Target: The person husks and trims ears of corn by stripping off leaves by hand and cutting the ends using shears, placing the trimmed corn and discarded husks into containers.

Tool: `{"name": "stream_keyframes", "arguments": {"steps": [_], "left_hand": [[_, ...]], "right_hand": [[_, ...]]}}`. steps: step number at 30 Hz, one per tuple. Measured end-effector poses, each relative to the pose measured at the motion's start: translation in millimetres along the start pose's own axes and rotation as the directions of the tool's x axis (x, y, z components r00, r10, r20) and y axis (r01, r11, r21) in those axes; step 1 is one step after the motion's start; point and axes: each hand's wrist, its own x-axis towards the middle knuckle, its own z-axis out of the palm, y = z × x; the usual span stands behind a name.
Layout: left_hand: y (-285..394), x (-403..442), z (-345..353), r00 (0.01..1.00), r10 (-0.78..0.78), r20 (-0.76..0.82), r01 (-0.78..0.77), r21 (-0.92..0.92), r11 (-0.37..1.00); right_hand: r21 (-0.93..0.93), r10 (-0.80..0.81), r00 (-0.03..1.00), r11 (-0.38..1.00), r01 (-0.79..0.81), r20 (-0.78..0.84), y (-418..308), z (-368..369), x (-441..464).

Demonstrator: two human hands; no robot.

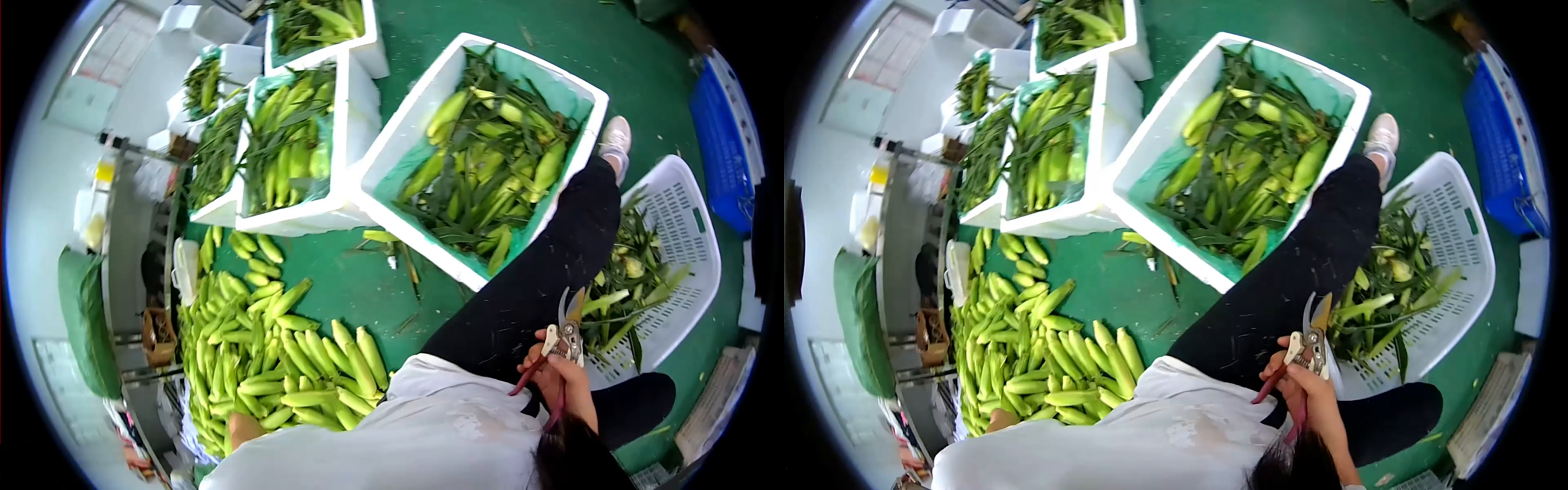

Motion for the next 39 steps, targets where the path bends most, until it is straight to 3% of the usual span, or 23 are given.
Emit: {"name": "stream_keyframes", "arguments": {"steps": [2, 3, 5, 7, 8, 9, 10, 11, 13, 14, 16, 18, 19, 20, 21, 22, 23, 25, 28, 30, 34, 37, 39], "left_hand": [[18.2, 0.3, 42.9, 0.945, 0.294, -0.146, -0.262, 0.204, 0.943], [25.3, -2.8, 85.2, 0.878, 0.475, -0.067, -0.446, 0.25, 0.86], [48.9, -82.3, 208.4, 0.622, 0.73, 0.284, -0.769, 0.044, 0.638], [73.9, -263.8, 340.4, 0.266, 0.709, 0.653, -0.876, -0.144, 0.461], [68.1, -334.5, 394.3, 0.06, 0.679, 0.732, -0.824, -0.347, 0.447], [65.4, -417.5, 438.2, -0.077, 0.579, 0.812, -0.695, -0.46, 0.552], [50.0, -475.7, 489.0, -0.259, 0.569, 0.78, -0.681, -0.566, 0.466], [28.0, -528.4, 535.2, -0.327, 0.556, 0.764, -0.695, -0.593, 0.406], [-31.6, -611.9, 627.7, -0.401, 0.393, 0.828, -0.726, -0.548, 0.416], [-68.8, -642.8, 674.5, -0.369, 0.218, 0.904, -0.806, -0.428, 0.409], [-145.0, -695.4, 727.6, -0.071, 0.112, 0.991, -0.956, -0.1, 0.276], [-158.7, -704.0, 748.6, -0.029, 0.025, 0.999, -0.914, -0.037, 0.403], [-163.6, -697.3, 754.1, -0.082, -0.115, 0.99, -0.737, 0.017, 0.675], [-172.4, -682.6, 771.1, -0.084, -0.273, 0.958, -0.688, 0.142, 0.711], [-148.1, -677.7, 751.3, -0.13, -0.43, 0.893, -0.611, 0.269, 0.745], [-120.0, -680.3, 717.0, -0.091, -0.542, 0.836, -0.502, 0.431, 0.75], [-82.5, -686.4, 663.7, -0.089, -0.507, 0.858, -0.412, 0.431, 0.803], [-34.9, -663.4, 595.4, -0.173, -0.539, 0.824, -0.459, 0.417, 0.784], [26.7, -669.6, 481.5, -0.178, -0.29, 0.94, -0.507, 0.165, 0.846], [52.8, -684.7, 429.2, -0.339, -0.176, 0.924, -0.458, 0.001, 0.889], [56.4, -738.6, 343.6, -0.546, -0.091, 0.833, -0.231, -0.045, 0.972], [26.2, -792.2, 317.4, -0.76, -0.267, 0.592, -0.016, 0.393, 0.919], [-10.0, -817.2, 318.1, -0.797, -0.399, 0.453, -0.094, 0.56, 0.823]], "right_hand": [[0.057, -0.024, 0.998, 0.998, 0.026, -0.052, -0.1, 2.6, -10.9], [0.102, -0.025, 0.998, 0.994, 0.031, -0.058, 3.3, -2.0, -14.9], [0.154, -0.033, 0.999, 0.987, 0.035, -0.015, 13.9, -16.6, -21.0], [0.195, -0.028, 0.999, 0.98, 0.022, 0.027, 21.9, -32.1, -25.3], [0.211, -0.016, 0.999, 0.977, 0.01, 0.028, 22.6, -39.6, -27.2], [0.275, -0.004, 1.0, 0.962, 0.006, -0.008, 23.4, -45.8, -27.9], [0.341, 0.003, 0.999, 0.94, 0.011, -0.04, 24.6, -51.1, -26.2], [0.334, 0.045, 0.996, 0.942, -0.014, -0.084, 24.7, -58.4, -24.6], [0.372, 0.042, 0.987, 0.928, 0.02, -0.156, 18.1, -50.6, -27.9], [0.396, 0.043, 0.982, 0.918, 0.033, -0.182, 18.0, -50.6, -28.5], [0.402, 0.009, 0.979, 0.912, 0.075, -0.202, 21.7, -59.2, -33.2], [0.362, -0.071, 0.974, 0.92, 0.147, -0.215, 24.6, -64.8, -40.5], [0.365, -0.1, 0.97, 0.914, 0.178, -0.222, 23.1, -67.5, -44.3], [0.376, -0.126, 0.966, 0.903, 0.206, -0.227, 22.4, -68.9, -47.6], [0.389, -0.157, 0.961, 0.89, 0.237, -0.226, 21.9, -70.4, -48.1], [0.363, -0.175, 0.957, 0.897, 0.252, -0.231, 20.0, -73.7, -47.4], [0.34, -0.19, 0.954, 0.903, 0.262, -0.231, 17.4, -77.1, -47.0], [0.327, -0.158, 0.955, 0.915, 0.237, -0.25, 5.8, -72.3, -45.1], [0.376, -0.216, 0.965, 0.891, 0.257, -0.147, -3.9, -70.8, -31.8], [0.349, -0.266, 0.959, 0.894, 0.282, -0.094, -15.2, -62.0, -27.9], [0.258, -0.385, 0.922, 0.888, 0.38, -0.034, -34.2, -55.7, -36.7], [0.071, -0.453, 0.866, 0.877, 0.476, -0.212, -40.3, -50.5, -65.1], [-0.372, -0.649, 0.693, 0.755, 0.54, -0.313, -22.0, -69.7, -72.7]]}}
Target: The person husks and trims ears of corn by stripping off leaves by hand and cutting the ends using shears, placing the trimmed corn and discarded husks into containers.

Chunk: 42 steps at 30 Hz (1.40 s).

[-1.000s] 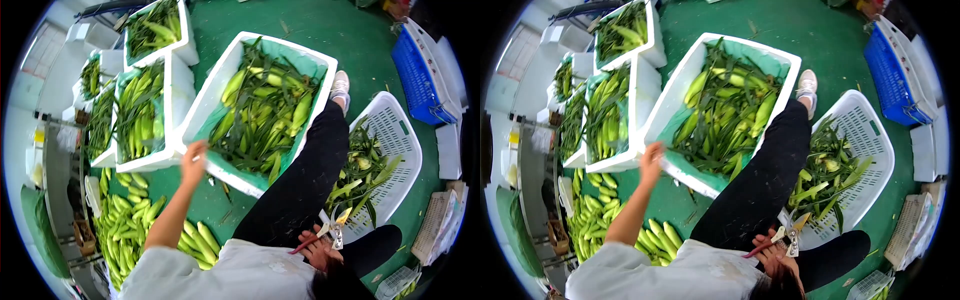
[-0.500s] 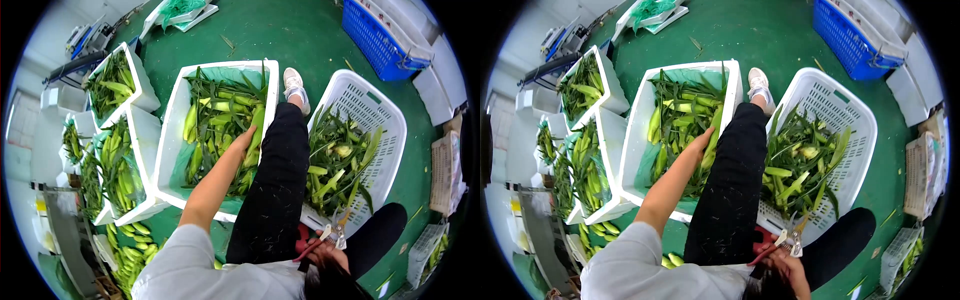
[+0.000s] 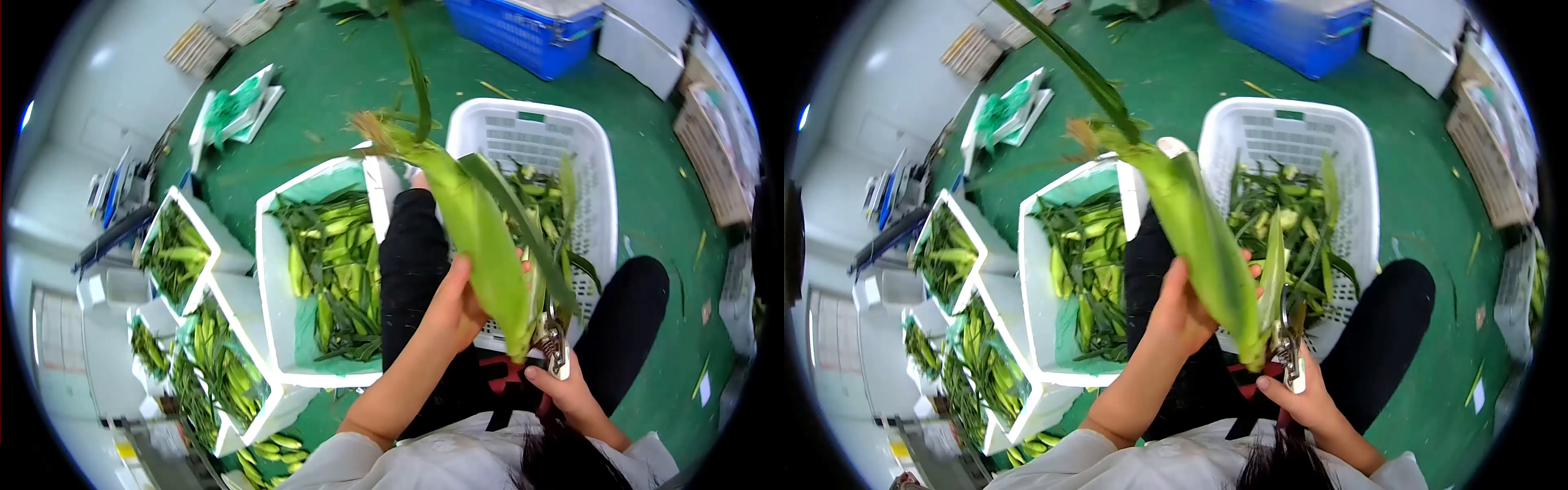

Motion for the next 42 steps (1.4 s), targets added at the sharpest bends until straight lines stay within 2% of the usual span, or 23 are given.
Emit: {"name": "stream_keyframes", "arguments": {"steps": [1, 2, 3, 5, 7, 9, 11, 13, 15, 16, 20, 24, 27, 28, 29, 30, 31, 32, 33, 35, 38, 41, 42], "left_hand": [[-11.5, 17.4, -2.3, 0.996, -0.086, -0.022, 0.086, 0.002, 0.996], [-21.5, 32.2, 1.8, 0.999, -0.007, -0.04, 0.018, 0.291, 0.957], [-28.7, 45.6, -5.6, 0.999, -0.021, -0.048, 0.036, 0.336, 0.941], [-32.5, 48.2, 6.0, 0.996, -0.024, -0.089, 0.065, 0.499, 0.864], [-40.6, 47.9, 5.7, 0.987, 0.153, -0.045, -0.066, 0.758, 0.649], [-44.0, 38.3, 14.7, 0.974, 0.226, 0.025, -0.125, 0.888, 0.442], [-44.1, 25.7, 21.4, 0.966, 0.252, 0.054, -0.096, 0.983, 0.157], [-44.0, 12.4, 32.8, 0.963, 0.266, 0.041, -0.028, 0.998, -0.05], [-43.3, 3.9, 27.1, 0.937, 0.321, 0.135, -0.088, 0.984, -0.157], [-42.0, 0.3, 24.8, 0.921, 0.345, 0.182, -0.113, 0.971, -0.211], [-33.6, -9.6, 30.1, 0.882, 0.397, 0.256, -0.12, 0.935, -0.335], [-41.3, -10.2, 32.3, 0.915, 0.269, 0.301, -0.139, 0.861, -0.489], [-41.1, -4.3, 27.0, 0.902, 0.252, 0.351, -0.203, 0.859, -0.47], [-36.3, -5.6, 34.5, 0.932, 0.22, 0.289, -0.147, 0.854, -0.499], [-31.5, -3.2, 32.2, 0.943, 0.191, 0.273, -0.169, 0.886, -0.432], [-26.3, 0.1, 28.2, 0.952, 0.163, 0.261, -0.188, 0.913, -0.363], [-21.4, 1.2, 25.8, 0.959, 0.131, 0.251, -0.205, 0.934, -0.292], [-17.5, 1.0, 27.0, 0.977, 0.108, 0.183, -0.162, 0.97, -0.179], [-12.8, 1.8, 27.7, 0.976, 0.1, 0.194, -0.171, 0.965, -0.198], [-6.9, 1.3, 28.4, 0.975, 0.079, 0.209, -0.186, 0.956, -0.228], [-8.9, 1.8, 42.3, 0.96, 0.124, 0.25, -0.139, 0.812, -0.566], [-19.4, 6.2, 43.0, 0.91, 0.167, 0.379, -0.132, 0.648, -0.75], [-22.4, 8.3, 44.1, 0.905, 0.174, 0.388, -0.112, 0.612, -0.783]], "right_hand": [[-0.212, -0.107, 0.992, 0.973, 0.092, -0.064, 9.0, -11.0, -7.1], [-0.462, -0.223, 0.971, 0.873, 0.158, -0.088, 10.8, -22.0, -11.2], [-0.616, -0.322, 0.943, 0.761, 0.202, -0.088, 1.9, -27.5, -13.4], [-0.816, -0.429, 0.9, 0.545, 0.194, -0.073, -17.6, -36.0, -16.2], [-0.817, -0.396, 0.907, 0.565, 0.116, -0.145, -25.3, -45.1, -14.4], [-0.704, -0.308, 0.92, 0.708, 0.052, -0.242, -27.4, -56.2, -0.8], [-0.665, -0.276, 0.925, 0.746, 0.036, -0.26, -29.9, -71.2, 20.8], [-0.669, -0.242, 0.941, 0.743, 0.023, -0.236, -40.5, -82.7, 41.4], [-0.728, -0.255, 0.958, 0.68, 0.081, -0.131, -51.4, -93.4, 53.1], [-0.715, -0.21, 0.973, 0.694, 0.082, -0.092, -59.0, -96.9, 55.5], [-0.728, -0.121, 0.989, 0.67, 0.141, 0.08, -81.0, -108.9, 50.6], [-0.651, -0.163, 0.982, 0.737, 0.183, 0.091, -66.3, -108.6, 53.4], [-0.546, -0.157, 0.985, 0.82, 0.174, 0.078, -54.4, -111.9, 60.6], [-0.573, -0.114, 0.99, 0.807, 0.139, 0.079, -51.1, -114.2, 62.6], [-0.542, -0.135, 0.988, 0.827, 0.15, 0.069, -45.6, -113.7, 61.7], [-0.374, 0.017, 0.999, 0.927, 0.0, 0.043, -47.0, -112.2, 58.3], [-0.191, 0.171, 0.984, 0.969, -0.16, 0.045, -50.8, -110.3, 52.9], [-0.159, 0.175, 0.984, 0.973, -0.166, 0.045, -53.8, -109.1, 47.6], [-0.372, 0.029, 0.998, 0.928, -0.009, 0.048, -52.5, -109.8, 46.8], [-0.698, -0.1, 0.994, 0.715, 0.045, -0.038, -61.7, -110.1, 33.8], [-0.924, -0.474, 0.88, 0.321, 0.21, 0.035, -55.6, -112.8, 31.3], [-0.935, -0.364, 0.93, 0.345, 0.086, -0.049, -60.2, -106.6, 37.4], [-0.95, -0.467, 0.883, 0.29, 0.113, -0.038, -53.8, -105.4, 42.3]]}}
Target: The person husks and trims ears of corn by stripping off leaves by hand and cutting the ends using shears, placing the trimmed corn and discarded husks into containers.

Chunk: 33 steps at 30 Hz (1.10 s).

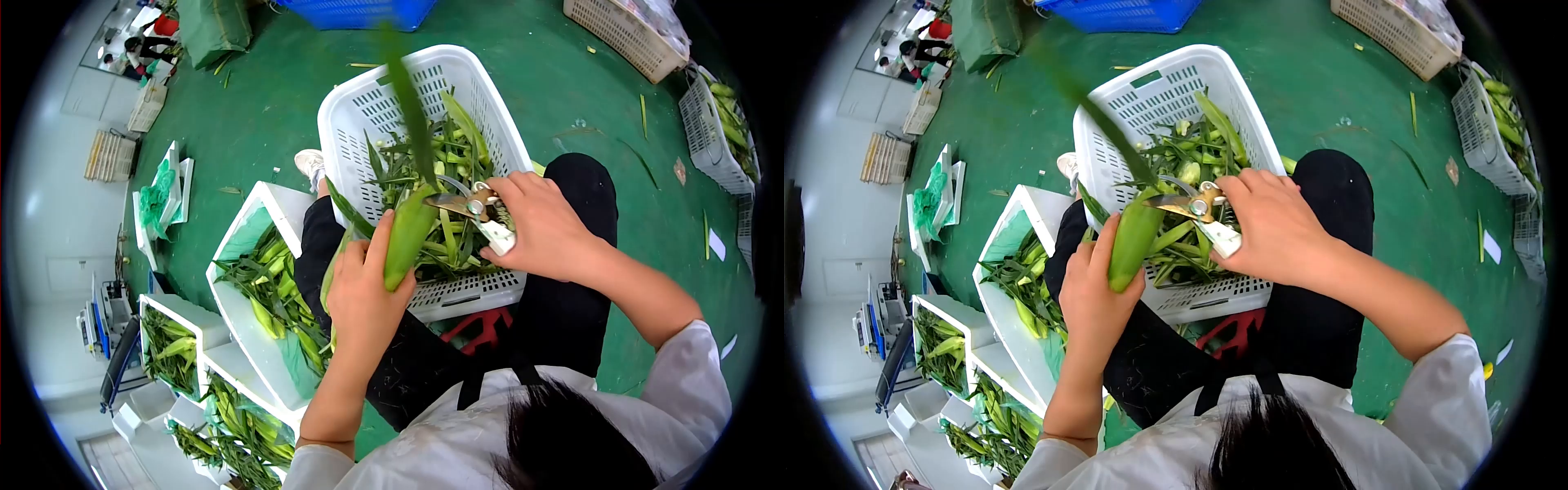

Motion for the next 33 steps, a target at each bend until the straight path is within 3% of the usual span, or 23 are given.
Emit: {"name": "stream_keyframes", "arguments": {"steps": [3, 4, 6, 7, 8, 9, 11, 12, 13, 15, 20, 23, 24, 27, 28, 31, 33], "left_hand": [[3.0, 4.2, 8.1, 1.0, 0.023, 0.0, -0.023, 0.132, 0.991], [6.6, 5.3, 8.2, 1.0, 0.005, 0.017, -0.007, 0.12, 0.993], [5.9, 9.2, 11.2, 0.999, -0.019, 0.041, 0.019, 0.014, 1.0], [5.0, 12.1, 12.3, 0.998, -0.031, 0.053, 0.033, -0.037, 0.999], [0.4, 14.3, 16.9, 1.0, -0.002, 0.023, 0.005, -0.148, 0.989], [-6.9, 17.9, 26.3, 0.994, -0.1, 0.049, 0.111, -0.46, 0.881], [-22.1, 22.4, 42.8, 0.953, -0.251, 0.171, 0.26, -0.886, 0.384], [-25.0, 23.2, 43.2, 0.882, -0.345, 0.321, 0.37, -0.925, 0.085], [-29.2, 25.3, 45.6, 0.881, -0.37, 0.295, 0.305, -0.952, -0.033], [-35.2, 28.5, 51.8, 0.874, -0.414, 0.255, 0.151, -0.952, -0.267], [-26.1, 20.8, 49.2, 0.825, -0.545, 0.148, -0.041, -0.947, -0.319], [-10.8, 5.6, 55.5, 0.761, -0.64, 0.111, -0.121, -0.944, -0.308], [-7.4, -0.1, 58.2, 0.761, -0.646, 0.052, -0.153, -0.954, -0.256], [1.2, -17.0, 64.5, 0.594, -0.789, 0.156, -0.158, -0.939, -0.304], [2.1, -21.0, 67.4, 0.584, -0.8, 0.136, -0.176, -0.941, -0.288], [-8.8, -31.5, 70.6, 0.625, -0.764, 0.163, -0.17, -0.926, -0.337], [-6.3, -32.1, 72.2, 0.633, -0.744, 0.213, -0.144, -0.912, -0.383]], "right_hand": [[-0.106, 0.026, 0.999, 0.994, -0.031, -0.04, 0.5, 9.9, 10.0], [-0.132, -0.018, 0.989, 0.991, -0.001, -0.147, 5.9, 19.0, 11.2], [0.246, 0.195, 0.977, 0.946, -0.212, 0.091, 11.8, 21.5, 11.2], [0.4, 0.26, 0.937, 0.852, -0.336, 0.233, 13.3, 22.8, 10.5], [0.627, 0.313, 0.891, 0.634, -0.454, 0.329, 11.5, 25.3, 7.1], [0.728, 0.306, 0.866, 0.471, -0.498, 0.395, 7.8, 23.0, 1.2], [0.824, 0.238, 0.815, 0.089, -0.56, 0.528, -8.5, 13.5, -17.7], [0.828, 0.14, 0.816, -0.084, -0.555, 0.561, -20.9, 13.6, -28.7], [0.797, 0.043, 0.816, -0.253, -0.549, 0.576, -32.5, 16.3, -42.2], [0.751, -0.01, 0.795, -0.321, -0.577, 0.607, -52.2, 26.8, -62.6], [0.606, -0.026, 0.631, -0.251, -0.755, 0.775, -62.1, 59.4, -70.8], [0.669, 0.122, 0.658, -0.134, -0.731, 0.743, -65.3, 73.5, -52.6], [0.675, 0.201, 0.646, -0.155, -0.721, 0.736, -72.8, 66.9, -41.1], [0.806, 0.344, 0.742, -0.082, -0.586, 0.575, -73.3, 96.5, -29.6], [0.762, 0.282, 0.708, -0.233, -0.604, 0.647, -72.8, 96.7, -30.6], [0.729, 0.249, 0.69, -0.128, -0.672, 0.68, -72.5, 88.2, -36.3], [0.766, 0.268, 0.732, -0.036, -0.642, 0.627, -67.1, 94.7, -39.6]]}}
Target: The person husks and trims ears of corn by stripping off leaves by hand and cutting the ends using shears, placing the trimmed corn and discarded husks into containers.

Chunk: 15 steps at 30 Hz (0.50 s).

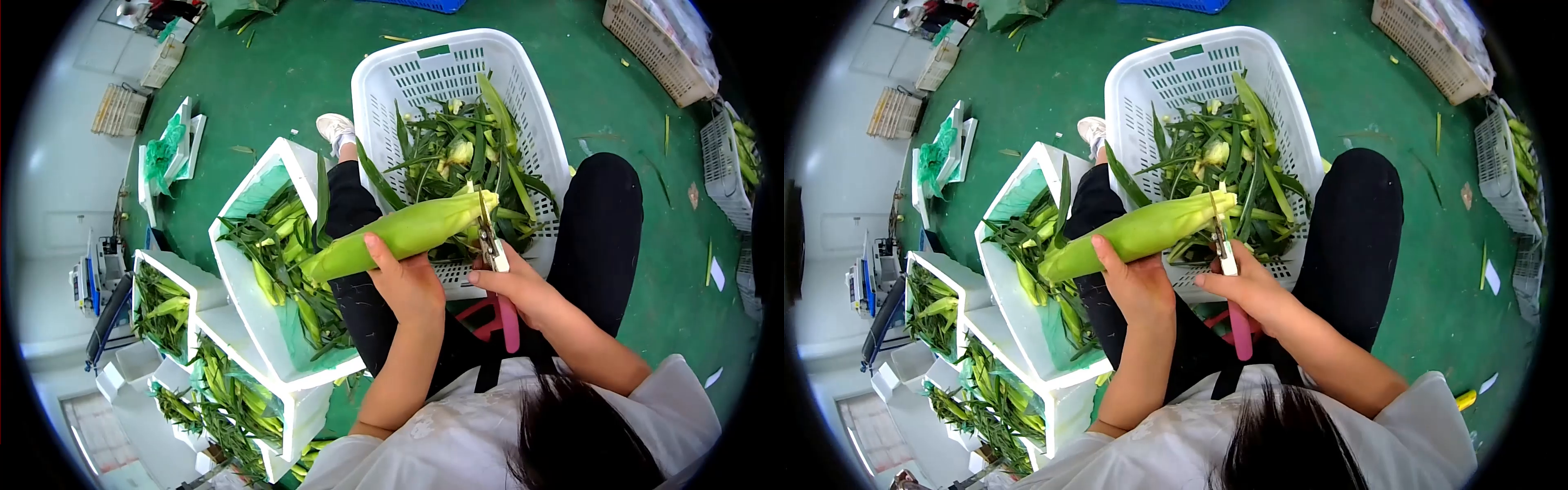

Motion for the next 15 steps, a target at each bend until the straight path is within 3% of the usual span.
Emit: {"name": "stream_keyframes", "arguments": {"steps": [4, 6, 9, 12, 13, 15], "left_hand": [[-12.2, -8.2, 4.8, 1.0, -0.026, 0.007, 0.027, -0.016, 1.0], [-9.2, -0.1, 1.2, 0.995, -0.096, 0.0, 0.096, -0.052, 0.994], [10.1, 18.8, -7.2, 0.975, -0.219, 0.033, 0.221, -0.061, 0.973], [27.3, 38.5, -13.1, 0.964, -0.265, -0.035, 0.265, 0.001, 0.964], [33.0, 41.0, -15.1, 0.97, -0.243, 0.003, 0.242, 0.043, 0.969], [38.0, 40.4, -17.9, 0.984, -0.175, 0.025, 0.167, 0.2, 0.965]], "right_hand": [[-0.09, -0.214, 0.976, 0.974, 0.21, -0.039, 7.1, -11.4, 17.0], [-0.536, -0.451, 0.891, 0.763, 0.361, -0.041, 13.3, -22.1, 26.6], [-0.097, -0.108, 0.993, 0.989, 0.111, 0.042, 7.6, -19.6, 9.8], [-0.044, 0.033, 0.999, 0.999, -0.031, 0.028, -7.0, -14.0, -7.7], [-0.088, -0.028, 0.996, 0.996, 0.021, -0.082, -6.6, -17.2, -8.7], [-0.339, -0.302, 0.916, 0.918, 0.206, -0.263, -13.6, -23.7, -4.8]]}}
